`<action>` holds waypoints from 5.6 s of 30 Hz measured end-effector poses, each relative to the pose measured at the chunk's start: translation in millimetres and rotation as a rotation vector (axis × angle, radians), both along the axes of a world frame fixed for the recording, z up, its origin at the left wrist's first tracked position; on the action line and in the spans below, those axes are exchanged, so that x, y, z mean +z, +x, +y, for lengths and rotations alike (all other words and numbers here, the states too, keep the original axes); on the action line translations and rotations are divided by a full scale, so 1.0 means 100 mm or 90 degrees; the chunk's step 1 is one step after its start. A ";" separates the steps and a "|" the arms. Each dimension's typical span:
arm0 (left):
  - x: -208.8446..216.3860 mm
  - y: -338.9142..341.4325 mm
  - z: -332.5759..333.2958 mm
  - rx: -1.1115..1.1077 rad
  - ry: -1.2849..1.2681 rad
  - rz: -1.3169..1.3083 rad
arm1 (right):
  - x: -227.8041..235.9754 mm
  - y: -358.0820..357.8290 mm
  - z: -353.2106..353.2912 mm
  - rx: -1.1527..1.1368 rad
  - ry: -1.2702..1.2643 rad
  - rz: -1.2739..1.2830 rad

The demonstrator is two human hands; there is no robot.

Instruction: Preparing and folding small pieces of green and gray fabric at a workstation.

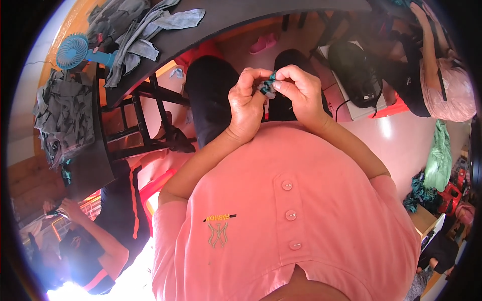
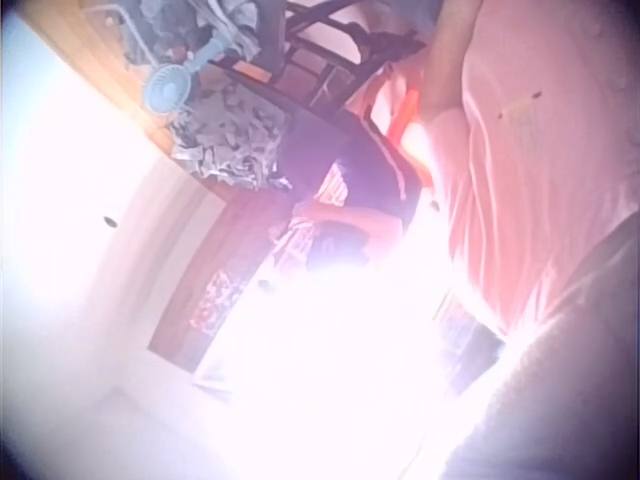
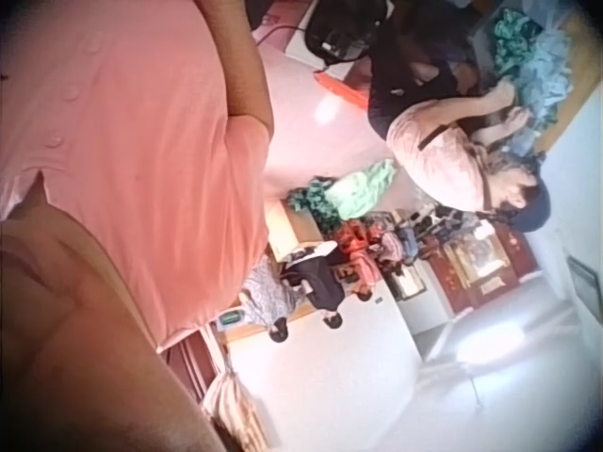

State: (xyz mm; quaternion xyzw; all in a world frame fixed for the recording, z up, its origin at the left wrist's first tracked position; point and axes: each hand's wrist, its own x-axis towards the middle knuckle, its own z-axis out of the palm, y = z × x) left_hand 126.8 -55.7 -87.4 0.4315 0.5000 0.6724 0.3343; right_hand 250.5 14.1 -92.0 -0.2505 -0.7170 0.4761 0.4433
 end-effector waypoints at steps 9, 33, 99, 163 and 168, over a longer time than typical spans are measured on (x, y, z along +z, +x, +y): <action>-0.07 -0.07 -0.01 -0.022 -0.024 0.026 | -0.05 0.03 0.01 0.029 -0.045 -0.005; -0.26 -0.12 0.00 -0.003 -0.013 -0.011 | -0.01 0.06 -0.13 0.080 -0.059 -0.030; -0.25 -0.13 0.01 -0.025 -0.147 -0.170 | -0.15 0.05 0.34 0.166 -0.390 -0.072; -0.78 -0.34 0.01 0.011 -0.511 -0.441 | -0.59 -0.23 0.22 0.137 -0.347 -0.119; -0.64 -0.22 0.13 0.114 -0.530 -0.406 | -0.92 -0.26 0.23 0.070 -0.128 -0.216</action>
